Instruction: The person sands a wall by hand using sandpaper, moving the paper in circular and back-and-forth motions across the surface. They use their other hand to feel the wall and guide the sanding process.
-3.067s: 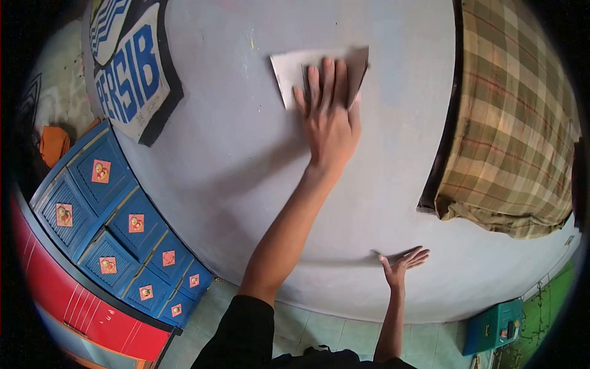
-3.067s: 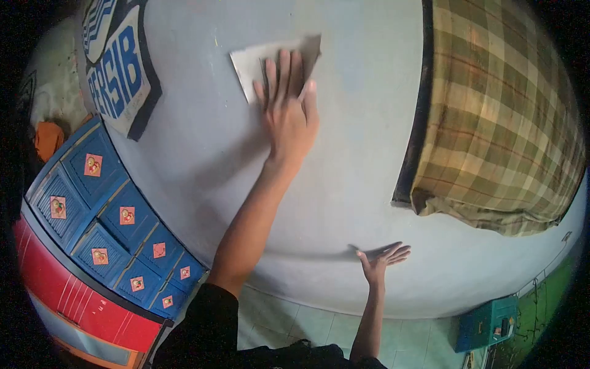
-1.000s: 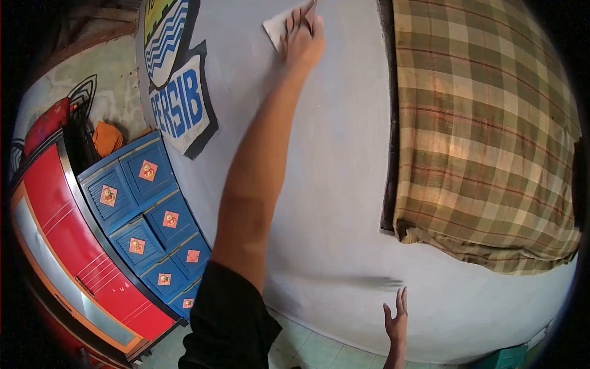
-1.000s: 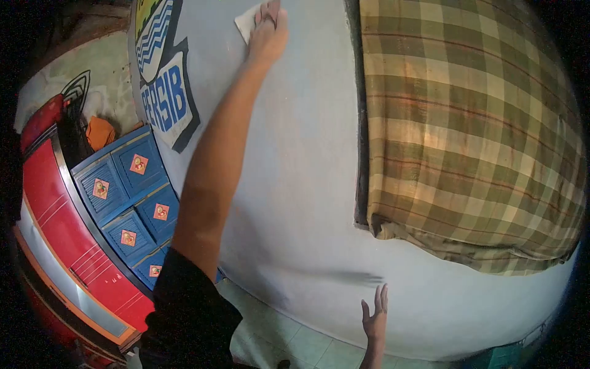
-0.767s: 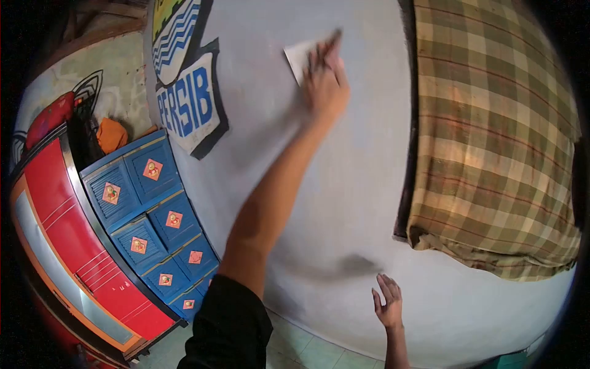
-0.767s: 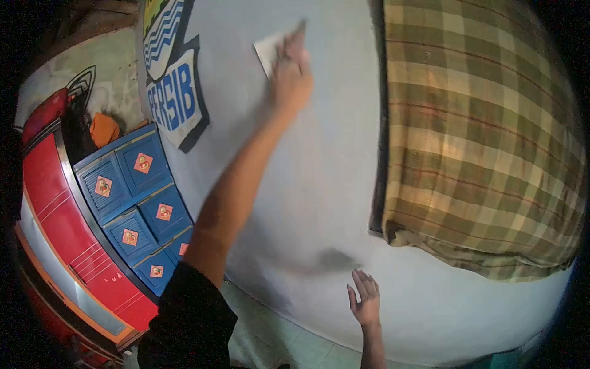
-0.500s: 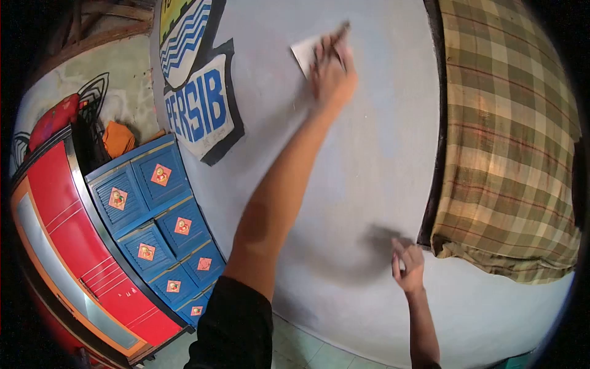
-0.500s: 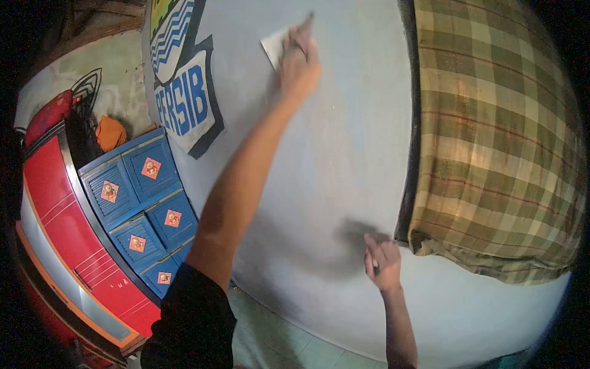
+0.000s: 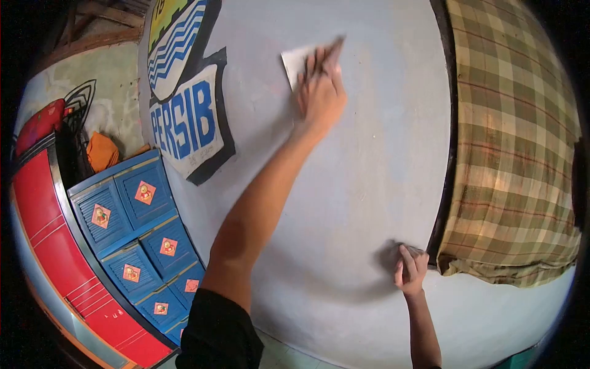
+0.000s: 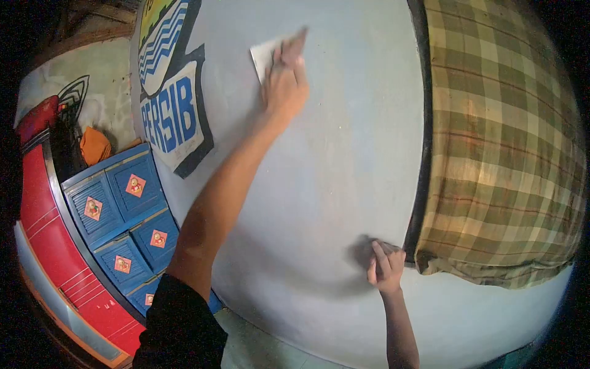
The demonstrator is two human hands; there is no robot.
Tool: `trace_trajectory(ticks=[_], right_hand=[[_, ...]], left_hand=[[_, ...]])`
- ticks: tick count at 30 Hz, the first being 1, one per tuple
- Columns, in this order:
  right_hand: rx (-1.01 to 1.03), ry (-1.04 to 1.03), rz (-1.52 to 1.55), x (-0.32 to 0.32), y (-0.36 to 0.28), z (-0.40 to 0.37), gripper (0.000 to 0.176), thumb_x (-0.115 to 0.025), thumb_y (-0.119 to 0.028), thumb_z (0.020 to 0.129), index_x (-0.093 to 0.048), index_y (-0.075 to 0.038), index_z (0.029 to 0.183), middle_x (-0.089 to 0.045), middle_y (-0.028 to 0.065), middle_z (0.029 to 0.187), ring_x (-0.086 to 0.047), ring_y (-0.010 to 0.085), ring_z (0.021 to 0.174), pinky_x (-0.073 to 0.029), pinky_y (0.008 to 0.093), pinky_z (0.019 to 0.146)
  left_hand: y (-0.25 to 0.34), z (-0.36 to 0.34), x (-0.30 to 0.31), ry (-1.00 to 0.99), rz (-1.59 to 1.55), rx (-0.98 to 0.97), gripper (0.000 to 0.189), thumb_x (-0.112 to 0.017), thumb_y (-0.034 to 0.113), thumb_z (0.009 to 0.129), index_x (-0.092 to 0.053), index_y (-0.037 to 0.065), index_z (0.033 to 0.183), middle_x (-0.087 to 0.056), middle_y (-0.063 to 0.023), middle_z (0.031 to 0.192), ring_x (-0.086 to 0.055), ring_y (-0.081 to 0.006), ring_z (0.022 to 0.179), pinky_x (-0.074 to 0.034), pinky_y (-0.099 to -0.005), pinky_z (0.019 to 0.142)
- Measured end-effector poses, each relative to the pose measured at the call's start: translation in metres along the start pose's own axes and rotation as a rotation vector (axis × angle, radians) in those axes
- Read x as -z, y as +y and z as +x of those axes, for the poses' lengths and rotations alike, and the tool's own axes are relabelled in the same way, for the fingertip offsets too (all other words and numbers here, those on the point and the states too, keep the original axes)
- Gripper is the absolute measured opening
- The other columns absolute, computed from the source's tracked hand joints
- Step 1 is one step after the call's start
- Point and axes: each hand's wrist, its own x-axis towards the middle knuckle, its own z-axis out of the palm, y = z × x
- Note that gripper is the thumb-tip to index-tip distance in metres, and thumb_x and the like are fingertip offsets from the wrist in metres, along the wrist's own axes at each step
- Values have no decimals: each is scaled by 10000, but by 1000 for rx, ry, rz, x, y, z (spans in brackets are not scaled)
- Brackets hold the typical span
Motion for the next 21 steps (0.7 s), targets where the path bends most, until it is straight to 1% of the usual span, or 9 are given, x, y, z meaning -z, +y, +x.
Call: trace_trajectory(ticks=[3, 6, 7, 8, 10, 14, 17, 19, 21], right_hand=[[9, 22, -10, -3, -1, -4, 459, -604, -75, 749, -617, -17, 1204, -649, 109, 1092, -603, 251, 932, -417, 377, 830], [3, 12, -22, -2, -2, -2, 446, -605, -78, 750, -619, -14, 1191, -643, 115, 1108, -604, 250, 953, -417, 377, 846], [-3, 14, -17, -2, -5, -2, 446, -605, -78, 750, -619, -14, 1191, -643, 115, 1108, -604, 250, 953, -417, 377, 846], [-21, -3, -2, -1, -7, 0, 440, -605, -74, 748, -619, -15, 1184, -640, 120, 1114, -603, 261, 968, -418, 382, 858], [-41, -15, 5, 4, -12, 3, 435, -605, -69, 746, -619, -16, 1177, -637, 125, 1121, -603, 272, 984, -419, 387, 871], [-84, -102, 33, 19, -28, 5, 361, -580, -49, 786, -620, -15, 1142, -627, 153, 1149, -588, 325, 1045, -422, 413, 910], [-130, -114, 19, 31, -36, -12, 328, -593, -49, 808, -617, -1, 1132, -620, 174, 1150, -579, 344, 1055, -430, 430, 923], [-243, -69, -4, 30, -45, -35, 331, -598, -40, 803, -620, -18, 1133, -615, 156, 1153, -574, 337, 1054, -425, 434, 918], [-424, 14, -55, 25, -51, -62, 292, -609, -38, 827, -630, -36, 1119, -600, 149, 1123, -559, 334, 1037, -427, 430, 892]], left_hand=[[-19, 84, 7, -239, -46, 334, 583, -302, 399, 1009, -624, -47, 1204, -551, -288, 1302, -369, -412, 1368, -322, -515, 1099], [-27, 92, 7, -238, 52, 225, 529, -322, 359, 1035, -555, -67, 1244, -554, -290, 1289, -529, -438, 1202, -419, -506, 1005], [-24, 82, 4, -118, 124, 183, 522, -343, 330, 1005, -532, -90, 1249, -628, -330, 1103, -573, -512, 1086, -445, -540, 960], [-17, 64, 4, -121, 125, 179, 522, -343, 330, 1005, -532, -90, 1249, -628, -330, 1103, -573, -512, 1086, -445, -540, 960], [-9, 22, 1, 62, -61, 45, 485, -340, 310, 1018, -484, 47, 1399, -477, -190, 1433, -343, -401, 1391, -294, -549, 1111], [-15, -19, -4, -9, 31, -6, 489, -350, 266, 1020, -385, 84, 1472, -414, -135, 1499, -321, -396, 1406, -288, -567, 1110], [-34, 20, -16, 217, 39, -100, 467, -355, 303, 1015, -513, 42, 1369, -519, -199, 1388, -429, -428, 1322, -341, -569, 1071], [-23, 69, 6, -79, 75, 320, 468, -365, 339, 1005, -632, 11, 1204, -623, -257, 1207, -543, -459, 1178, -389, -576, 1018], [-27, 85, 8, -79, 57, 330, 472, -368, 354, 1000, -660, 8, 1132, -646, -273, 1122, -572, -467, 1116, -400, -579, 1000]])
